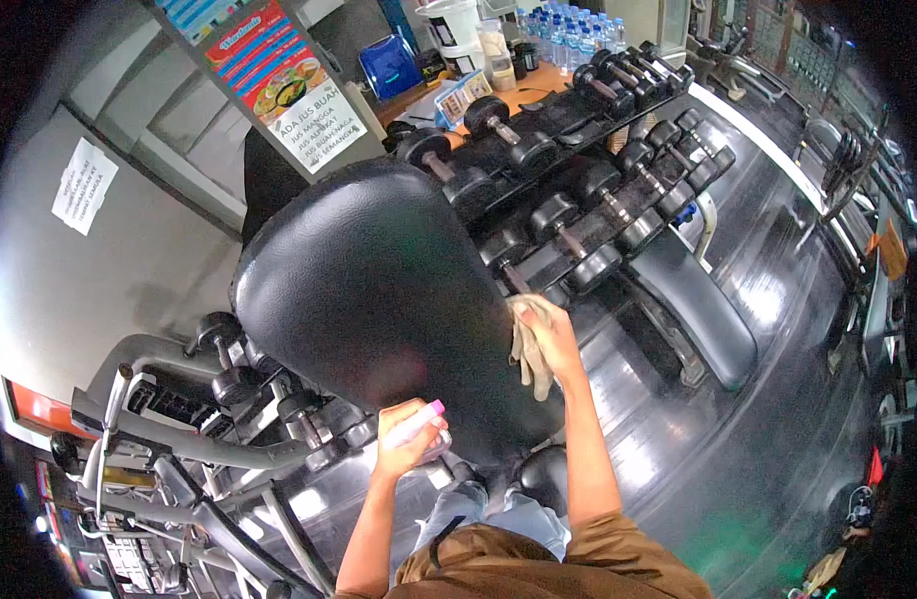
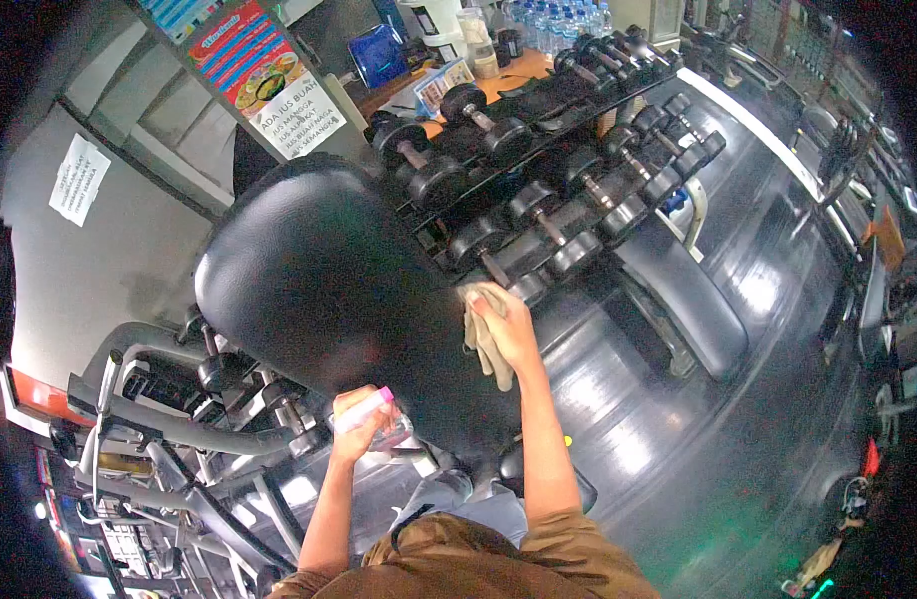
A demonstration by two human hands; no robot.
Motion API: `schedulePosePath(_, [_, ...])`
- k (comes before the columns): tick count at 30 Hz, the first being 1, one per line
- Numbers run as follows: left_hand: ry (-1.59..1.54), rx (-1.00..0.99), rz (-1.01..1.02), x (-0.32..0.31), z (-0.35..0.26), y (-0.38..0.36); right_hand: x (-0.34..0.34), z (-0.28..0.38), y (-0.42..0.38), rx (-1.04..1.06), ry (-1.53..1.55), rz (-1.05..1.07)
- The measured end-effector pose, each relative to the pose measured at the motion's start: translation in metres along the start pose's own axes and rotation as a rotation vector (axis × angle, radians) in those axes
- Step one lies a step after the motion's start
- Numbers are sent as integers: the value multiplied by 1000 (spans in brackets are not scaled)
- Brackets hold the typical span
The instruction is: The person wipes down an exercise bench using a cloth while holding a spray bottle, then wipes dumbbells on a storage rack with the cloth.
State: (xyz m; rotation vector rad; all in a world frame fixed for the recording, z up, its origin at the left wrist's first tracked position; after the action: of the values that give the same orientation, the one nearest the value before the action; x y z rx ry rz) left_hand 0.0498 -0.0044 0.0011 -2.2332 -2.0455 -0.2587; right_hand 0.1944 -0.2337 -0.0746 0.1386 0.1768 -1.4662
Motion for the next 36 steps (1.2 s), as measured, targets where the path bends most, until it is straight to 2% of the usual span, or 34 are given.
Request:
schedulePosePath(3, [-32,-43,1,-7,0,7,23,-28,-12,-53,-45,11])
schedulePosePath(5, [0,-23,20,-2,0,2,30,-64,-23,-185,-174,-33])
schedulePosePath(8, [-5,-47,20,-1,-1,3,24,-46,-20,-133,-160,-42])
schedulePosePath(11, [24,-24,3,-1,-2,3,11,1,-22,-79,-206,-86])
schedulePosePath(13, [-6,-41,10,-2,0,2,1,23,-30,-124,-29,-87])
schedulePosePath(14, [-38,-61,12,-1,0,2,0,24,-33,7,-102,-146])
schedulePosePath(15, [-37,-60,12,-1,1,3,-1,14,-38,6,-101,-146])
schedulePosePath(17, [-11,-79,4,-1,3,3,6,-10,-52,110,-220,-328])
schedulePosePath(20, [30,-109,-11,-2,4,3,18,-58,-76,22,-175,-353])
schedulePosePath(23, [10,-88,-30,-2,5,3,18,-60,-80,-61,-171,-373])
schedulePosePath(25, [11,-64,-40,-3,7,3,8,-38,-71,-23,-106,-396])
schedulePosePath(26, [15,-40,-49,-2,9,3,1,-17,-69,119,-152,-416])
schedulePosePath(29, [22,-64,-42,-3,8,4,-22,32,-74,363,-326,-473])
schedulePosePath(31, [-8,-31,-52,-5,6,2,-26,22,-83,370,-328,-509])
schedulePosePath(33, [-12,-25,-50,-5,7,3,-29,1,-98,482,-400,-538])
schedulePosePath(36, [-10,-15,-76,-7,5,1,-21,-27,-112,385,-376,-561])
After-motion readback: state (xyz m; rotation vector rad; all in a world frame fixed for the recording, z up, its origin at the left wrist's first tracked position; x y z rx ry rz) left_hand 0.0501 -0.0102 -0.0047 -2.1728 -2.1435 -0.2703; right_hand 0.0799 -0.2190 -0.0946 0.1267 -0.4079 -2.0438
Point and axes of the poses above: each hand's wrist, its own y-axis towards the middle knuckle, its own x-axis out of the back of the hand, z = x × y, the point moved 5 cm from there along y, towards the middle knuckle, and after that the axes turned 1 degree about -x, right-handed, at the moved point
